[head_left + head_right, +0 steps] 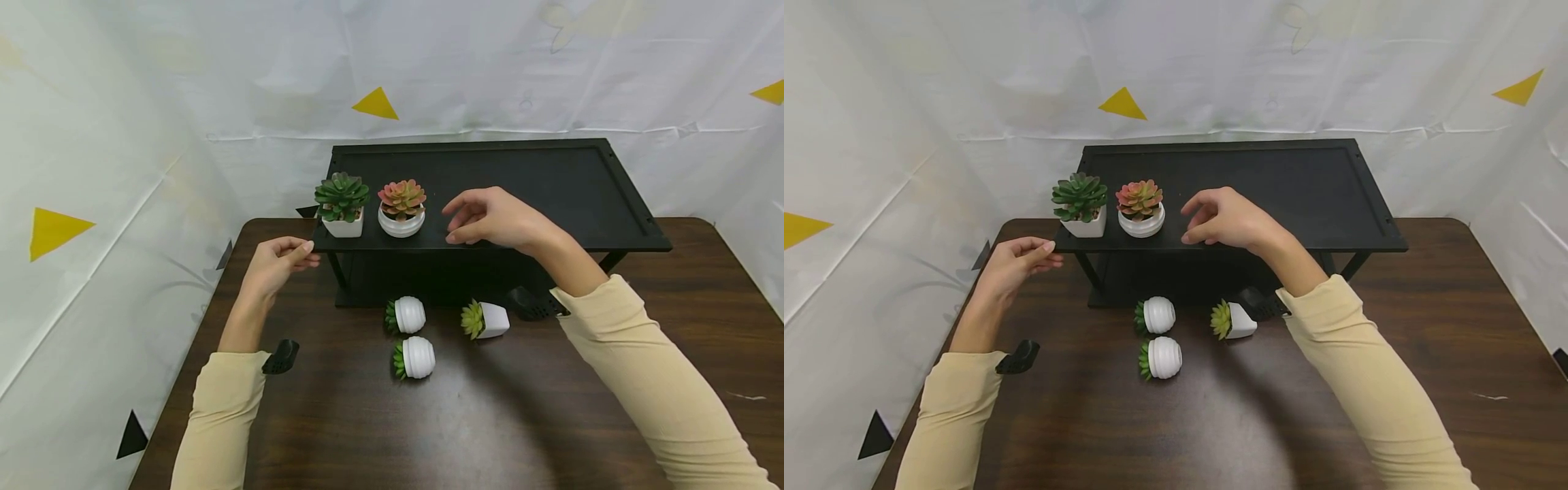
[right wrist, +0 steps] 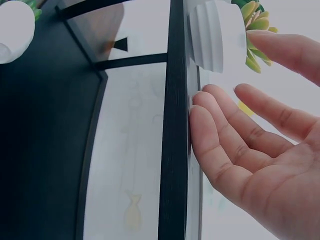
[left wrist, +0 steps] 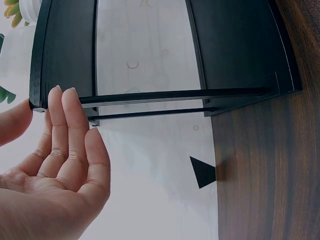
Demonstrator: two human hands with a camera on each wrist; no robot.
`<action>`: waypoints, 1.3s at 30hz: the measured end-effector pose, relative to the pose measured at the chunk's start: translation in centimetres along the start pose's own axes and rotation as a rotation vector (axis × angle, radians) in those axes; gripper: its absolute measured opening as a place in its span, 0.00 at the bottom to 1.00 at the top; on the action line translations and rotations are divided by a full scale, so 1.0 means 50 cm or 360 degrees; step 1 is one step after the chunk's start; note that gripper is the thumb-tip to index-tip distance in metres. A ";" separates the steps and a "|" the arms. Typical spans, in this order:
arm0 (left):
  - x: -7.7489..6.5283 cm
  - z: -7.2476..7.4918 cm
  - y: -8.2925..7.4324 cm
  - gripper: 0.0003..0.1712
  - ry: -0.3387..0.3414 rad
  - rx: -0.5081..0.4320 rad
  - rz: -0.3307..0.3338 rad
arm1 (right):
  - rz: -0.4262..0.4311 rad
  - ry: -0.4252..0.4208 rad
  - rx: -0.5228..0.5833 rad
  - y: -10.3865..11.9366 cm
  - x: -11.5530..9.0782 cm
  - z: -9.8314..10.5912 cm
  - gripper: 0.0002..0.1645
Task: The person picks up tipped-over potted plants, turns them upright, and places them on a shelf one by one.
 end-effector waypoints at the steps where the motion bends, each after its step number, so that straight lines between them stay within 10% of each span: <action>1: 0.000 0.000 0.000 0.19 0.0000 -0.0003 0.0002 | 0.0003 0.0000 0.0001 0.000 -0.002 0.001 0.25; 39: -0.003 0.002 -0.007 0.20 0.0007 -0.0002 -0.0024 | 0.0076 0.0030 -0.0003 -0.050 -0.094 0.008 0.15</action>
Point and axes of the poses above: each hand's wrist, its own x-axis towards the middle knuckle, its own z-axis out of the back of the hand, y = z × x, the point moved 8 cm from there along x, towards the middle knuckle, and after that the axes turned 13 degrees about x, right-handed, at the moved point
